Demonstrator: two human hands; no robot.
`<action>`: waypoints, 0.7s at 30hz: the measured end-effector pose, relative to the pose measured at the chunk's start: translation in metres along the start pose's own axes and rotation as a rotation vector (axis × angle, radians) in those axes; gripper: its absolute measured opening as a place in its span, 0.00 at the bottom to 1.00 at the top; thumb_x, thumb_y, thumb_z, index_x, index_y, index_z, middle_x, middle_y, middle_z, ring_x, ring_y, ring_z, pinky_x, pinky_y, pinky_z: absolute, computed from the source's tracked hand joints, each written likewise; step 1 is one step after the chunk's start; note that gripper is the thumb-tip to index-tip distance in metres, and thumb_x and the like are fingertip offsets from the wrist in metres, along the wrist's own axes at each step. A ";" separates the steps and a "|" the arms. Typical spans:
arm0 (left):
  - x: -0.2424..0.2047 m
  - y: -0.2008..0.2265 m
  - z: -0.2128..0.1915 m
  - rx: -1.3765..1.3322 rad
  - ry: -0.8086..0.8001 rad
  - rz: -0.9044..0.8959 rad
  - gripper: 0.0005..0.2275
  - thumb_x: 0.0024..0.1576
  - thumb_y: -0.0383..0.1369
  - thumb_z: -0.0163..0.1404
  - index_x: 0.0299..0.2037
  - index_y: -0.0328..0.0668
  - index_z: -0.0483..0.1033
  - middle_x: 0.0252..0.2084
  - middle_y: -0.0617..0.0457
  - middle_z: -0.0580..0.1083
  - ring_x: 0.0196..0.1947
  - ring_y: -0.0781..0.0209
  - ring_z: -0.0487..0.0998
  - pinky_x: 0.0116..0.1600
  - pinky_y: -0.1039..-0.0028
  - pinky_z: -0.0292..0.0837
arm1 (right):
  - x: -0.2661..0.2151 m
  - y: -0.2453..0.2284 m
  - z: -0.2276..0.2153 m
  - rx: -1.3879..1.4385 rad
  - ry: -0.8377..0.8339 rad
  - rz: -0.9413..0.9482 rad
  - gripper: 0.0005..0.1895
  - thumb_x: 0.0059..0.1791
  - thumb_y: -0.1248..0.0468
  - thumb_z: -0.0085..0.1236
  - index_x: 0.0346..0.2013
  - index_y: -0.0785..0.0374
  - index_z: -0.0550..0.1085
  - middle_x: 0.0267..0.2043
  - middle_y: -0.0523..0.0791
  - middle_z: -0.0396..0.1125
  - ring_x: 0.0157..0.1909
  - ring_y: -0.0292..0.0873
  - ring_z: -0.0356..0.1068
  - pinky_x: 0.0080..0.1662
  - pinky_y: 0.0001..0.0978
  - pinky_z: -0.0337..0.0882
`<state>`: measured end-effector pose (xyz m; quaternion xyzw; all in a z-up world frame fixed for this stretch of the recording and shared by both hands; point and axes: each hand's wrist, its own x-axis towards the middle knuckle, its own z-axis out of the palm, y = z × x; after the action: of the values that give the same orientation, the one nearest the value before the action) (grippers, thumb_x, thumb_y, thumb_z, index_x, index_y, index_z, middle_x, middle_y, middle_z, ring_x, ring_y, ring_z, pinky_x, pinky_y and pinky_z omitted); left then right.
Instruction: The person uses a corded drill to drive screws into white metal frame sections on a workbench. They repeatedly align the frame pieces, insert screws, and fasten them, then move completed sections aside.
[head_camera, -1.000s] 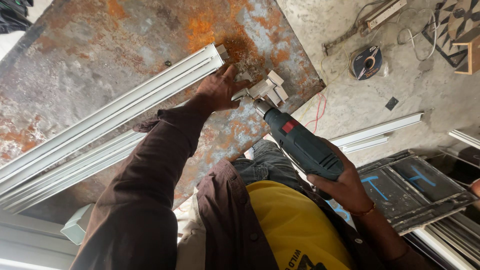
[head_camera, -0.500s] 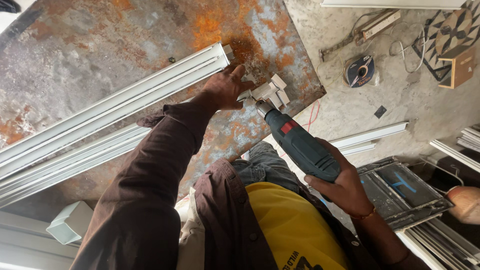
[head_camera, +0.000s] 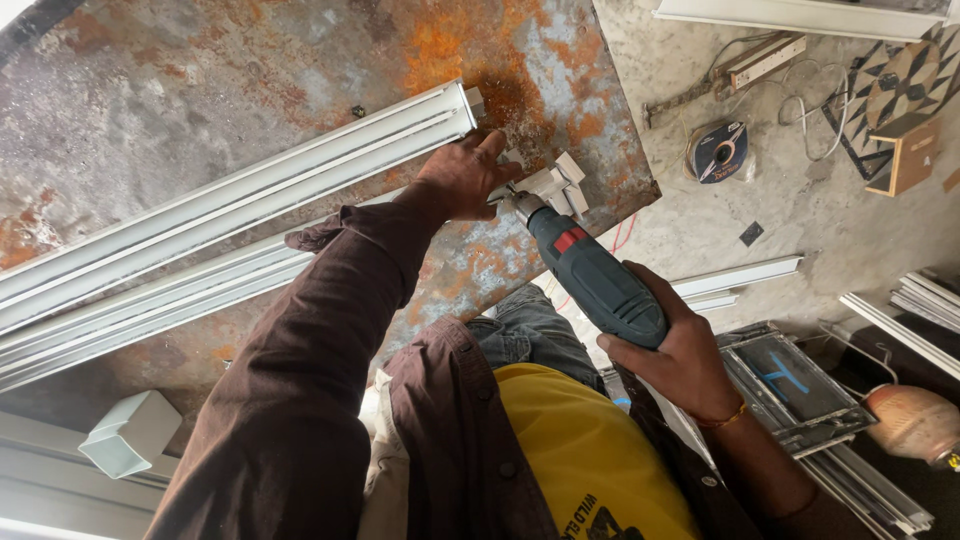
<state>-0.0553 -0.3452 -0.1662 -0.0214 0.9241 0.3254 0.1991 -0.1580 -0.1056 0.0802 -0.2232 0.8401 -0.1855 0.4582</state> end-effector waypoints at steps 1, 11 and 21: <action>0.001 0.001 0.001 0.013 0.014 0.006 0.36 0.43 0.50 0.67 0.65 0.68 0.68 0.60 0.46 0.63 0.65 0.45 0.64 0.59 0.59 0.71 | 0.001 -0.001 -0.001 -0.014 -0.005 -0.003 0.43 0.39 0.61 0.70 0.67 0.66 0.65 0.49 0.48 0.75 0.49 0.36 0.72 0.51 0.30 0.72; 0.001 0.003 -0.004 0.043 -0.097 -0.030 0.38 0.47 0.53 0.64 0.69 0.65 0.61 0.66 0.43 0.59 0.68 0.42 0.61 0.60 0.58 0.72 | 0.014 -0.037 -0.014 -0.257 -0.095 0.082 0.44 0.38 0.55 0.70 0.66 0.56 0.65 0.43 0.50 0.77 0.46 0.48 0.79 0.47 0.37 0.74; 0.003 -0.005 0.000 -0.047 -0.127 -0.023 0.36 0.49 0.48 0.63 0.69 0.58 0.61 0.66 0.45 0.60 0.66 0.43 0.63 0.58 0.57 0.74 | 0.041 -0.065 -0.018 -0.707 -0.170 -0.012 0.53 0.31 0.45 0.71 0.70 0.43 0.62 0.52 0.53 0.73 0.46 0.59 0.75 0.47 0.50 0.74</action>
<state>-0.0568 -0.3490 -0.1707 -0.0162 0.9013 0.3456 0.2608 -0.1794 -0.1802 0.0950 -0.3872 0.8100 0.1331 0.4198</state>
